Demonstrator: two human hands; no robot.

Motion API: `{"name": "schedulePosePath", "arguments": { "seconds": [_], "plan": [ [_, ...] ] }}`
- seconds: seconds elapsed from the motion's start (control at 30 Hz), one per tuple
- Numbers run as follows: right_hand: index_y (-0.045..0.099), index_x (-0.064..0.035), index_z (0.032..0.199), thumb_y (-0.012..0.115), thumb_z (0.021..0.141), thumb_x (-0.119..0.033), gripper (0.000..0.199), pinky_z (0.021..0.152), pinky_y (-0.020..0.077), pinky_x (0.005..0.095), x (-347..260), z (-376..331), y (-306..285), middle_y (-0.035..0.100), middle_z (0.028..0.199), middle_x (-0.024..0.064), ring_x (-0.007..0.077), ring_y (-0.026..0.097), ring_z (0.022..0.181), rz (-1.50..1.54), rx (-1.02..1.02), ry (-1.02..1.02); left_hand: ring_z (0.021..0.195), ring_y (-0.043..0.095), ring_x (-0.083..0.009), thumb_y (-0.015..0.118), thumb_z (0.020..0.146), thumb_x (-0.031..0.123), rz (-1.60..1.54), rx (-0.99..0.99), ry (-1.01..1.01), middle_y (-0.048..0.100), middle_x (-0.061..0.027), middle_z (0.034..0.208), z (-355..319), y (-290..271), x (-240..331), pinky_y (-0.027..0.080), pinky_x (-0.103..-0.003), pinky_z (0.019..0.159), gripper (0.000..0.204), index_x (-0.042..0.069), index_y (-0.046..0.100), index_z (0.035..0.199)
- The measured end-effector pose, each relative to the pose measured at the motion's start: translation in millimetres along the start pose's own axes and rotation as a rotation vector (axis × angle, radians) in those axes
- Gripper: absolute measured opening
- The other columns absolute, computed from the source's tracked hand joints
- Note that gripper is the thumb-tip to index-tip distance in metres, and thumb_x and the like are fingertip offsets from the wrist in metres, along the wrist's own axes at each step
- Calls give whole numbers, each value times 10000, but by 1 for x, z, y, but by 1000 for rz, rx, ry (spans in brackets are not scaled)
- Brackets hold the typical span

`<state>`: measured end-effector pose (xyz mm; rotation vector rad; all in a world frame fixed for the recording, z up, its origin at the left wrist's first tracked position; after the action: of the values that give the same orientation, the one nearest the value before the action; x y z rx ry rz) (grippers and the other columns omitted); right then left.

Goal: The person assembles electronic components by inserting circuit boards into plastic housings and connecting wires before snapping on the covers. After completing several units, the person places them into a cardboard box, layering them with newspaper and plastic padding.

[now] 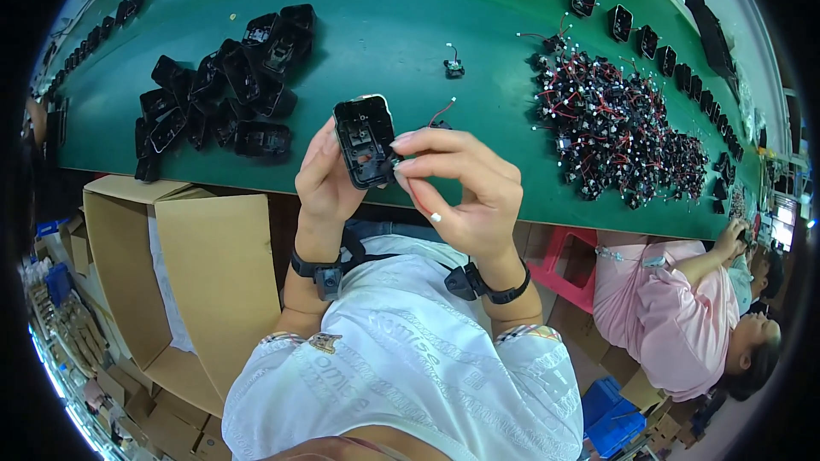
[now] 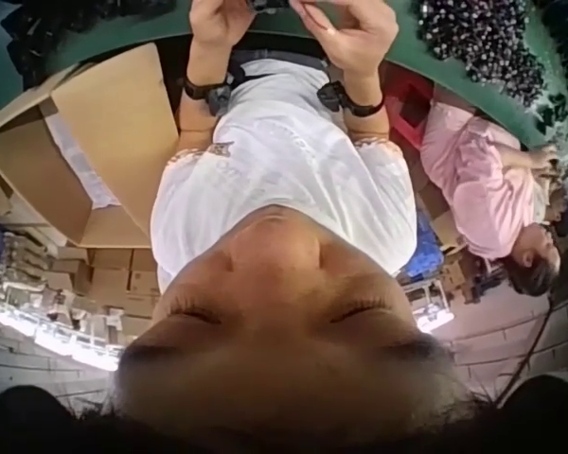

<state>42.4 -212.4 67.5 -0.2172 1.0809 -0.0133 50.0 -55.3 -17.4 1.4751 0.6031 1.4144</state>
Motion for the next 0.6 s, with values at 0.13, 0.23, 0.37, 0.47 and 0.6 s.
{"name": "schedulePosePath", "arguments": {
  "seconds": [0.13, 0.23, 0.37, 0.47, 0.6],
  "plan": [
    [708, 22, 874, 753, 724, 131, 191, 842, 553, 355, -5, 2, 1, 694, 991, 163, 262, 692, 931, -82, -43, -99, 1177, 612, -202, 528, 1009, 263, 63, 27, 18, 570, -164, 1312, 2, 12, 1, 515, -332, 972, 569, -74, 367, 1438],
    [711, 9, 856, 781, 678, 131, 227, 796, 558, 327, -8, 1, -1, 727, 944, 145, 269, 696, 885, -123, -21, -125, 1184, 601, -190, 548, 1006, 263, 97, 47, 45, 570, -156, 1312, -1, 15, 3, 497, -326, 988, 581, -71, 361, 1444],
    [732, -57, 819, 796, 623, 90, 253, 751, 578, 326, -22, -1, 1, 738, 872, 55, 266, 700, 872, -291, 11, -201, 1176, 597, -220, 590, 967, 315, 245, 76, 29, 552, -186, 1337, -3, 19, 8, 478, -348, 1009, 661, -108, 373, 1426],
    [735, -58, 806, 788, 602, 81, 253, 744, 581, 332, -32, 2, 0, 740, 883, 46, 256, 697, 874, -364, -6, -328, 1174, 596, -194, 579, 987, 301, 207, 33, 17, 556, -171, 1333, -2, 21, 8, 483, -327, 993, 629, -96, 373, 1430],
    [714, -48, 826, 800, 613, 67, 257, 727, 571, 327, -38, 9, 5, 746, 858, 59, 270, 692, 859, -355, -152, -361, 1164, 605, -181, 566, 1010, 282, 145, -28, 20, 573, -156, 1317, -4, 20, 5, 497, -312, 969, 576, -81, 395, 1423]
  ]
}}
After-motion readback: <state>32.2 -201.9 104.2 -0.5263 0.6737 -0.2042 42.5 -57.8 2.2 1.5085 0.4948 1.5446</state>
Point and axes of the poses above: each hand's wrist, its own z-axis towards the middle knuckle, its own y-axis out of the palm, x = y × z, the point moved 5 cm from there along z, towards the middle knuckle
